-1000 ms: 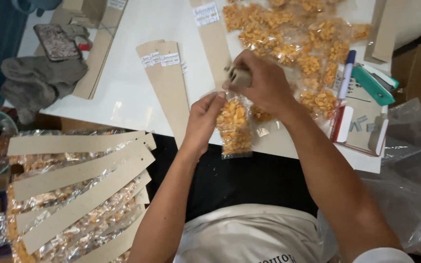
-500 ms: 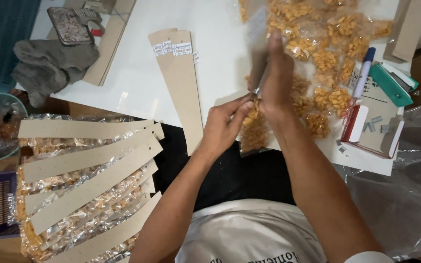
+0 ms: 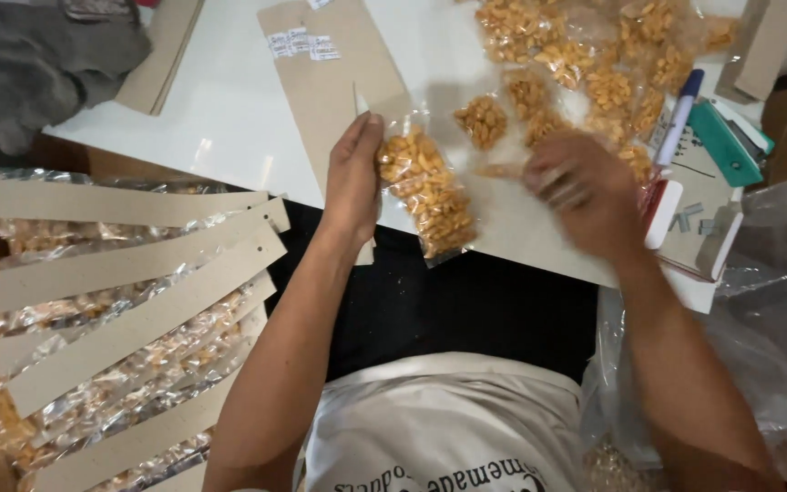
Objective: Stapling small plastic bags of nuts onto cardboard display strips using a handheld stapler.
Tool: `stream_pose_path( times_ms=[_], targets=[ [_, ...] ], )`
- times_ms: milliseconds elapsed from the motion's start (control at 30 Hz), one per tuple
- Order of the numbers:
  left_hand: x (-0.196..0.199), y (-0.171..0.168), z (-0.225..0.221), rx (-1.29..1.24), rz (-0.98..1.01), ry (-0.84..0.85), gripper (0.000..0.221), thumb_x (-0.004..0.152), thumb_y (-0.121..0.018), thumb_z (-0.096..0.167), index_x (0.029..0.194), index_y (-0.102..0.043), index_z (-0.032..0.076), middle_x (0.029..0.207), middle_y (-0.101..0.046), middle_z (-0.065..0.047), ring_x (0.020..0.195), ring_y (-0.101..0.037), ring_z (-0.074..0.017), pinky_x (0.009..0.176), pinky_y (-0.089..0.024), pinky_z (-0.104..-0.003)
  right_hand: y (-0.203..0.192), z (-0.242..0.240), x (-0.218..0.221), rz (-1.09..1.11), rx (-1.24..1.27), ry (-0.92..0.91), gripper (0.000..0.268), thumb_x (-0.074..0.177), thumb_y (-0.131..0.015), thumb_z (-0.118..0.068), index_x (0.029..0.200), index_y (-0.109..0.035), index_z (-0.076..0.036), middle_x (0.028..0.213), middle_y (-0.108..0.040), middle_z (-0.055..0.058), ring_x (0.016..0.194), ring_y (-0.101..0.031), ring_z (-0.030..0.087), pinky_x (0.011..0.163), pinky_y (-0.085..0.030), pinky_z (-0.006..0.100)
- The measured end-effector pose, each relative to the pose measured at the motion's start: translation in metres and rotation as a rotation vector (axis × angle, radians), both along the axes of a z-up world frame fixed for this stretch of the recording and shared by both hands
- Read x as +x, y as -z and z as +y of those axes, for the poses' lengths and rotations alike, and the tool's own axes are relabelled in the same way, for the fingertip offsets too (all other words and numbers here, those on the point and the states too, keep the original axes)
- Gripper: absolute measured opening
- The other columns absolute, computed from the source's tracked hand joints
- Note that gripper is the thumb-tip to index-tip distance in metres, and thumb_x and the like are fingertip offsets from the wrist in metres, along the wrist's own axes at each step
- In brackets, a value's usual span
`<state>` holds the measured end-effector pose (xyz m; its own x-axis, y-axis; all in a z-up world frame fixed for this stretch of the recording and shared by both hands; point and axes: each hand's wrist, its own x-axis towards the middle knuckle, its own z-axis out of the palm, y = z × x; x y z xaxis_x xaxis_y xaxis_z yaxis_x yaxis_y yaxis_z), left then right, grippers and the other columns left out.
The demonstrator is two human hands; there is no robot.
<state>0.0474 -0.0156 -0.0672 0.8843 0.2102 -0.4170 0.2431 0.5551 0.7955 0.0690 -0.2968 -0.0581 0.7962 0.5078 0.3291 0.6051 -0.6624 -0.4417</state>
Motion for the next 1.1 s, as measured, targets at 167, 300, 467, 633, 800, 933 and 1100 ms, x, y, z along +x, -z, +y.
stream_pose_path(
  times_ms=[167, 300, 467, 633, 800, 933, 1100],
  targets=[
    [0.0, 0.007, 0.002, 0.009, -0.079, 0.101, 0.073, 0.103, -0.059, 0.036, 0.156, -0.031, -0.006, 0.15, -0.044, -0.033, 0.137, -0.05, -0.0445, 0.108, -0.045, -0.057, -0.068, 0.058, 0.025, 0.547, 0.337, -0.033, 0.022, 0.083, -0.087, -0.013, 0.1, -0.074, -0.008, 0.096, -0.073, 0.012, 0.098, -0.067, 0.024, 0.091, -0.05, 0.04],
    [-0.002, -0.03, -0.003, -0.038, 0.033, 0.193, 0.065, 0.091, -0.049, 0.048, 0.139, -0.055, 0.003, 0.105, -0.07, -0.01, 0.098, -0.065, -0.0203, 0.09, -0.052, -0.032, -0.076, 0.098, 0.047, 0.556, 0.134, -0.035, 0.024, 0.099, -0.073, -0.035, 0.105, -0.067, -0.013, 0.095, -0.065, 0.002, 0.087, -0.059, 0.018, 0.078, -0.043, 0.035],
    [-0.004, -0.027, -0.005, 0.247, -0.267, 0.265, 0.045, 0.098, -0.052, 0.046, 0.114, -0.07, 0.009, 0.101, -0.077, -0.008, 0.096, -0.074, -0.021, 0.087, -0.057, -0.031, -0.052, 0.114, 0.061, 0.39, 0.13, 0.019, 0.034, 0.1, -0.082, -0.034, 0.09, -0.055, -0.016, 0.078, -0.055, -0.003, 0.068, -0.045, 0.012, 0.061, -0.034, 0.031],
    [-0.008, -0.031, -0.011, 0.497, -0.314, 0.184, 0.044, 0.104, -0.046, 0.042, 0.069, -0.032, 0.02, 0.064, -0.028, 0.008, 0.061, -0.028, -0.0067, 0.06, -0.025, -0.025, -0.089, 0.148, 0.049, 0.67, 0.745, 0.396, 0.056, 0.083, -0.049, -0.067, 0.104, -0.061, -0.017, 0.091, -0.065, 0.0, 0.078, -0.068, 0.013, 0.072, -0.064, 0.031],
    [-0.014, -0.032, -0.008, 0.692, -0.384, 0.316, 0.034, 0.103, -0.049, 0.044, 0.099, -0.049, 0.01, 0.101, -0.046, -0.005, 0.098, -0.045, -0.0157, 0.086, -0.037, -0.03, -0.094, 0.169, 0.045, 0.767, 0.911, 0.399, 0.057, 0.082, -0.036, -0.069, 0.08, -0.058, -0.016, 0.067, -0.061, -0.002, 0.056, -0.06, 0.012, 0.044, -0.048, 0.025],
    [-0.017, -0.027, -0.01, 0.818, -0.437, 0.355, 0.048, 0.103, -0.051, 0.039, 0.126, -0.068, 0.0, 0.125, -0.072, -0.017, 0.123, -0.067, -0.0274, 0.104, -0.056, -0.037, -0.066, 0.159, 0.05, 0.645, 0.924, 0.246, 0.058, 0.087, -0.042, -0.071, 0.057, -0.033, -0.022, 0.047, -0.03, -0.009, 0.039, -0.03, 0.008, 0.04, -0.024, 0.028],
    [-0.008, -0.018, -0.001, 0.385, -0.193, 0.131, 0.038, 0.104, -0.051, 0.041, 0.08, -0.06, 0.013, 0.075, -0.062, 0.0, 0.072, -0.059, -0.0124, 0.067, -0.049, -0.027, -0.063, 0.086, 0.081, 0.594, -0.027, 0.072, 0.02, 0.096, -0.064, -0.035, 0.113, -0.065, -0.026, 0.107, -0.066, 0.002, 0.092, -0.061, 0.021, 0.079, -0.049, 0.043]
  ],
)
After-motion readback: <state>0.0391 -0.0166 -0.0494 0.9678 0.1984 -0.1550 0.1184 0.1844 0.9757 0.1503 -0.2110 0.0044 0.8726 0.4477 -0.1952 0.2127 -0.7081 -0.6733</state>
